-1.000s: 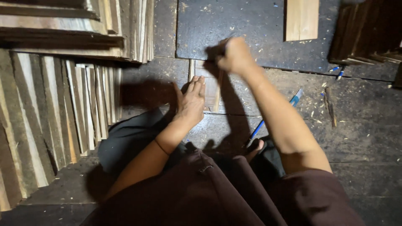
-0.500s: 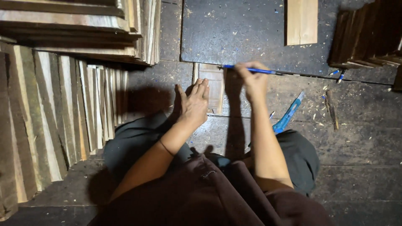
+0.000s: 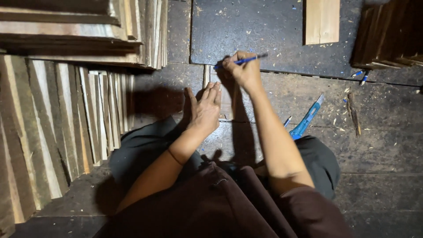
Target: A person sitting on the floor marks wooden boards with a pencil using a template guide.
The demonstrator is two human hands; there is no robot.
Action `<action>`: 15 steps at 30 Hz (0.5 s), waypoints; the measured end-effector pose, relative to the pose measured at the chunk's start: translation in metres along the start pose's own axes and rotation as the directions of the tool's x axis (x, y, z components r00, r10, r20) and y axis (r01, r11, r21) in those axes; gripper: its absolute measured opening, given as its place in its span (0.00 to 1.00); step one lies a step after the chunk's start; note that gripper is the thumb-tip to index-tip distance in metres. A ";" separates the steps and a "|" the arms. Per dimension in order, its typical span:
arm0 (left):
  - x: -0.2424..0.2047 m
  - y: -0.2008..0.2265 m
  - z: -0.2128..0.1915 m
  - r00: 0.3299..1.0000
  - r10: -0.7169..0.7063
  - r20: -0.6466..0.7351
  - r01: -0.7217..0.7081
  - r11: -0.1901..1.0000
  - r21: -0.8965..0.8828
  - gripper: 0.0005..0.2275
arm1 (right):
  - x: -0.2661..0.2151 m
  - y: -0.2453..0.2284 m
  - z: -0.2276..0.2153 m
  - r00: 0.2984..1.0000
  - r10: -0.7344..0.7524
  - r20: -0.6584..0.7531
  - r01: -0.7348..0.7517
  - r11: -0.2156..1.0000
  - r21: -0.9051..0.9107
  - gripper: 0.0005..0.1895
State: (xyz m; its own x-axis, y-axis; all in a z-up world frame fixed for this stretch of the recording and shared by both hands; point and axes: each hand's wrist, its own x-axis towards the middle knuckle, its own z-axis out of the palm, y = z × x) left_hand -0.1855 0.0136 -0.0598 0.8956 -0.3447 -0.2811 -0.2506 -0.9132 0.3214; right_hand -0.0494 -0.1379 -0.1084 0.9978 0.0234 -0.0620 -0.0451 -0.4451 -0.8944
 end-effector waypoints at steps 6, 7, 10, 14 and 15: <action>-0.001 -0.008 0.008 0.998 0.038 -0.053 -0.041 0.998 -0.053 0.33 | 0.029 -0.019 -0.028 0.967 0.069 0.244 -0.025 0.984 -0.179 0.04; 0.001 -0.013 0.020 0.989 0.076 -0.127 -0.087 0.993 -0.085 0.33 | 0.035 -0.024 -0.032 0.961 0.036 0.274 0.037 0.966 -0.256 0.03; 0.009 -0.014 0.042 0.990 0.069 -0.124 -0.070 0.998 -0.004 0.35 | 0.037 -0.030 -0.046 0.935 -0.016 0.355 0.179 0.884 -0.432 0.05; 0.005 -0.016 0.055 0.971 0.096 -0.219 -0.106 0.994 -0.035 0.34 | 0.025 0.005 -0.027 0.941 -0.068 0.331 0.249 0.803 -0.541 0.10; 0.010 -0.015 0.044 0.968 0.101 -0.230 -0.110 0.993 -0.029 0.34 | 0.020 0.003 -0.035 0.943 -0.079 0.324 0.254 0.800 -0.543 0.10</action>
State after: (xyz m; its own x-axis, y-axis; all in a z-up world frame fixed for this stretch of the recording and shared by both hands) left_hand -0.1894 0.0141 -0.1067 0.9262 -0.3758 -0.0312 -0.3375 -0.8629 0.3762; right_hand -0.0282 -0.1698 -0.0966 0.9286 0.3472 -0.1310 0.2436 -0.8366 -0.4906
